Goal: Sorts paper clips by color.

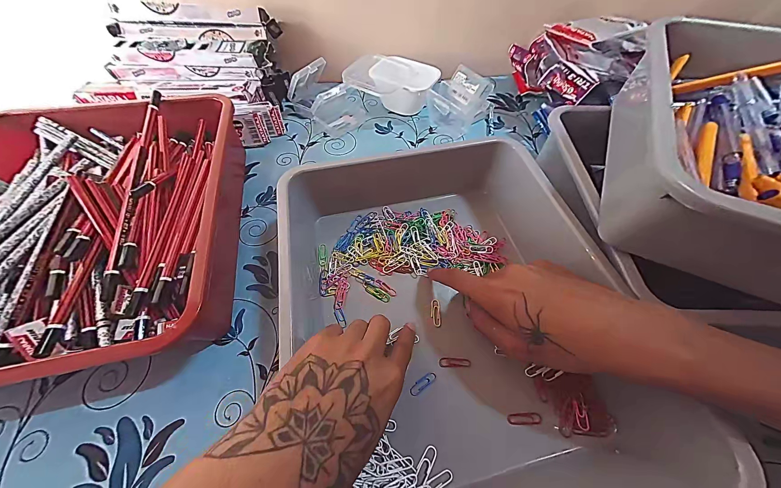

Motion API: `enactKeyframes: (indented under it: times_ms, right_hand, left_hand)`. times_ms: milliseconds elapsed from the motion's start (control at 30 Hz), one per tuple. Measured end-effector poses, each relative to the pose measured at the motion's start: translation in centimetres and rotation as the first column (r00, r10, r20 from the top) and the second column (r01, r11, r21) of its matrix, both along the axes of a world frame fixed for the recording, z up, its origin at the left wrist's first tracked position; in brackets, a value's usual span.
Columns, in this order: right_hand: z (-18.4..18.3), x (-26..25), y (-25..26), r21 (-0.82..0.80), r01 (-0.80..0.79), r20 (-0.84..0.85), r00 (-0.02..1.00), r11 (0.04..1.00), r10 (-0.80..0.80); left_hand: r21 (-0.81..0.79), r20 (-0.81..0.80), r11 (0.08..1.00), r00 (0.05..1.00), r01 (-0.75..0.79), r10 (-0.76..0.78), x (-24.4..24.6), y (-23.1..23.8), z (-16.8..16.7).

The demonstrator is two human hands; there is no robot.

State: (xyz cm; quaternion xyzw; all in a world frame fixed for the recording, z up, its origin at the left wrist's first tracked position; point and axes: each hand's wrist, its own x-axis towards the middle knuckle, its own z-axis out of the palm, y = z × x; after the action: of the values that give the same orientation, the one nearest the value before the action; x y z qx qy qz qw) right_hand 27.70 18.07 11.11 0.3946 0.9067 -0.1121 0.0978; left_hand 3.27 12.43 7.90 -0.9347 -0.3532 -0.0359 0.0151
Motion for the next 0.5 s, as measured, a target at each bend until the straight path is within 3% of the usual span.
enactKeyframes:
  times_ms: [167, 333, 500]
  right_hand:
    - [0.1, -0.1, -0.1, -0.067, -0.020, -0.010, 1.000, 0.998, 0.019]
    - [-0.1, -0.8, -0.4, -0.182, -0.202, -0.070, 0.979, 0.962, 0.193]
    - [-2.2, -0.4, -1.1, 0.161, -0.434, -0.293, 0.837, 0.886, 0.463]
  left_hand:
    - [0.023, -0.044, 1.000, 0.999, 0.006, -0.005, -0.5, -0.6, 0.4]
    - [0.041, -0.067, 0.999, 0.998, 0.005, -0.002, -1.2, -0.9, 0.9]
    - [0.073, -0.001, 0.997, 1.000, -0.030, 0.030, -1.2, -1.0, 0.4]
